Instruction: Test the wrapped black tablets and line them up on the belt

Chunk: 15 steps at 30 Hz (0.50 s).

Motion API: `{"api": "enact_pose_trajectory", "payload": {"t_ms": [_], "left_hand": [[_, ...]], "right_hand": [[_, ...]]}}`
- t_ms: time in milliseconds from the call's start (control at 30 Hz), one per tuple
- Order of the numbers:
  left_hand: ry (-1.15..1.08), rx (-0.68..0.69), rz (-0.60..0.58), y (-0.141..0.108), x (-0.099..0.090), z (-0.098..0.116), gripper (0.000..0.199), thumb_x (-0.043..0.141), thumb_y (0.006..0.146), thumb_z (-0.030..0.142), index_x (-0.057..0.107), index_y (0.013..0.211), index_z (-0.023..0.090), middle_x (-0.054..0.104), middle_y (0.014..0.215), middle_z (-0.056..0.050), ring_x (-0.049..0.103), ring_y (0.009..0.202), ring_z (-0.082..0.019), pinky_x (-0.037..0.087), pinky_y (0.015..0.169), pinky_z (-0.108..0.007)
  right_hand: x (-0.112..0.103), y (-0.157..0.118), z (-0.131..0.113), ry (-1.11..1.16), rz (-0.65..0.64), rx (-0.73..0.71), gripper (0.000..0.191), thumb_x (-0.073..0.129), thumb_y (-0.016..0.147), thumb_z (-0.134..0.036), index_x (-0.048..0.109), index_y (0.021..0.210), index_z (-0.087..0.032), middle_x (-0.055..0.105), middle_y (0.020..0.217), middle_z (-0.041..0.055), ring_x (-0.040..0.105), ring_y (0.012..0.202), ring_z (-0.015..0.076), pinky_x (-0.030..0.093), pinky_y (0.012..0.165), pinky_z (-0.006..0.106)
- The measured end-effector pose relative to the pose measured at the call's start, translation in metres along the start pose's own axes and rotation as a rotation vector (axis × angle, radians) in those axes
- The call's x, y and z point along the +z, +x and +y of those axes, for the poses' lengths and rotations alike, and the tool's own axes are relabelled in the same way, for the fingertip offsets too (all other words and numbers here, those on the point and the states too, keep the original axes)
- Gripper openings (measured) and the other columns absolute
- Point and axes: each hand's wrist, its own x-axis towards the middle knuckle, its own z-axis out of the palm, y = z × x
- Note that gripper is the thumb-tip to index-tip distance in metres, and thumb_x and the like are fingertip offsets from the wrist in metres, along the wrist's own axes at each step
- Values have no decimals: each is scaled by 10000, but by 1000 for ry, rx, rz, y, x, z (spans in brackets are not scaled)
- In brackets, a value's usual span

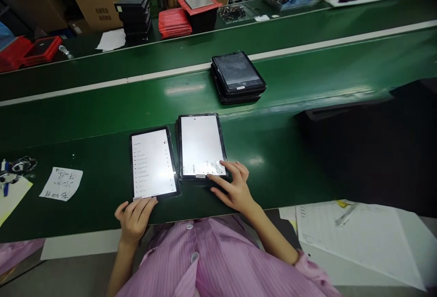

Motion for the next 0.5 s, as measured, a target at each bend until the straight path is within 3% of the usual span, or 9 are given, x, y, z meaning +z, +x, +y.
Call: {"api": "enact_pose_trajectory", "payload": {"t_ms": [67, 133, 233, 367, 500], "left_hand": [[84, -66, -27, -3, 1, -5, 329, 840, 778, 323, 714, 1071, 244, 741, 900, -43, 587, 875, -223, 286, 983, -433], [131, -225, -111, -4, 3, -11, 603, 820, 724, 564, 659, 1204, 236, 709, 1049, -117, 562, 1001, -305, 253, 1020, -501], [72, -456, -257, 1, 5, -19, 929, 713, 670, 774, 520, 1376, 201, 616, 1253, -206, 503, 1190, -411, 184, 1077, -593], [10, -482, -336, 10, 6, -25, 1034, 625, 689, 830, 431, 1440, 146, 548, 1362, -257, 492, 1270, -428, 119, 1126, -607], [9, -471, -375, 13, 6, -27, 1052, 593, 718, 819, 400, 1467, 106, 531, 1380, -275, 506, 1265, -421, 137, 1133, -607]], "right_hand": [[4, -4, 4, -26, 35, -5, 260, 691, 873, -319, 725, 1130, -295, 477, 1385, 116, 453, 1204, 350, 342, 1030, 584], [4, -3, 6, -50, 51, -7, 245, 699, 863, -346, 728, 1104, -311, 528, 1331, 105, 471, 1175, 338, 340, 1016, 579], [-13, 19, 1, -36, 5, -49, 172, 647, 904, -297, 724, 1058, -299, 642, 1132, 82, 541, 1038, 277, 365, 962, 523], [-70, 85, -32, 98, -298, -321, 184, 550, 985, -240, 693, 1084, -180, 671, 865, 49, 568, 796, 190, 431, 789, 382], [-131, 142, -90, 38, -436, -399, 185, 517, 987, -198, 699, 1007, -219, 656, 792, 26, 558, 748, 204, 441, 761, 402]]}}
